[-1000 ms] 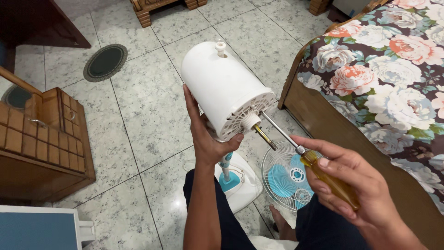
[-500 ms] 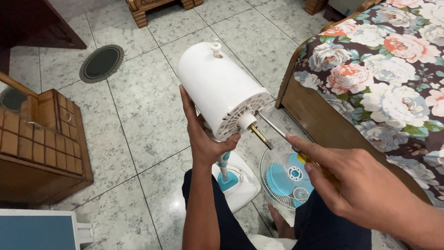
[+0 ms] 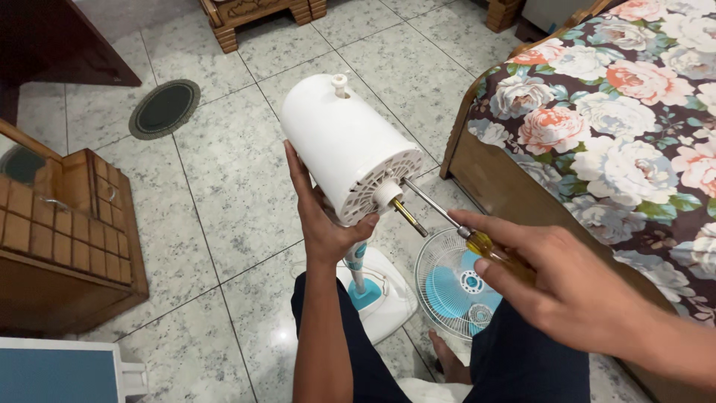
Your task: The person uses a screwdriver to loosen and remove screws from the back of a white pedestal fan's motor housing. They remove the rear casing and set it aside, then continue to unscrew components from the fan's neck.
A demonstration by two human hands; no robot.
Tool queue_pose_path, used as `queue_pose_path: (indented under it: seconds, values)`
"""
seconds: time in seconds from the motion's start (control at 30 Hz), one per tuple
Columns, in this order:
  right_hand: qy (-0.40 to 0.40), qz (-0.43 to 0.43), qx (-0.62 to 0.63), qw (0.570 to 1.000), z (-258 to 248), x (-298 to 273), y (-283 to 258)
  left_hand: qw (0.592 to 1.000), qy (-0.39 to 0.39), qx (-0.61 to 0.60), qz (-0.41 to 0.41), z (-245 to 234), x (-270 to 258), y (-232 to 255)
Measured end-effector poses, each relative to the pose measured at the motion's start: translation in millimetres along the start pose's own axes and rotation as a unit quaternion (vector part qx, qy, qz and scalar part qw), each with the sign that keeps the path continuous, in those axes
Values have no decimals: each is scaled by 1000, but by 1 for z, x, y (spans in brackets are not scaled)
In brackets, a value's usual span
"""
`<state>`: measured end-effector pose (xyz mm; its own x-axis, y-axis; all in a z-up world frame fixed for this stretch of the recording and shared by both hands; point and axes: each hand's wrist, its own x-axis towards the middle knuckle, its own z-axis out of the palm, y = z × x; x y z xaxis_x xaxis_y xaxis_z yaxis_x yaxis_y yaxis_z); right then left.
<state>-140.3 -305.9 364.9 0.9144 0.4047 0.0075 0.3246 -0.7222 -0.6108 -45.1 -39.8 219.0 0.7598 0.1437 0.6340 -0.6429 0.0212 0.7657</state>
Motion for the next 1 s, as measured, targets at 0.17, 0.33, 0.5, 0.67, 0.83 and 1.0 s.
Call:
queue_pose_path:
  seconds: [0.17,0.33,0.5,0.67,0.83,1.0]
  values:
    - [-58,40,527,847,28,-12,25,1000,-3,-13,10,-1,-2,-2]
    - [57,126,271,952,42,-15,10,1000,-9,-11,-15,-4,0,3]
    - [186,-30,-6,982,35,-18,-12,998,-6,66,7,-9,-9,1]
    - [201,-86,53,974,34,-22,-12,961,234,32,145,2,-50,-17]
    - [228,-42,179,956,44,-24,-5,945,257,-192,69,83,-104,-16]
    - [295,-101,123,942,51,-17,1,873,-15,-373,-315,137,-124,18]
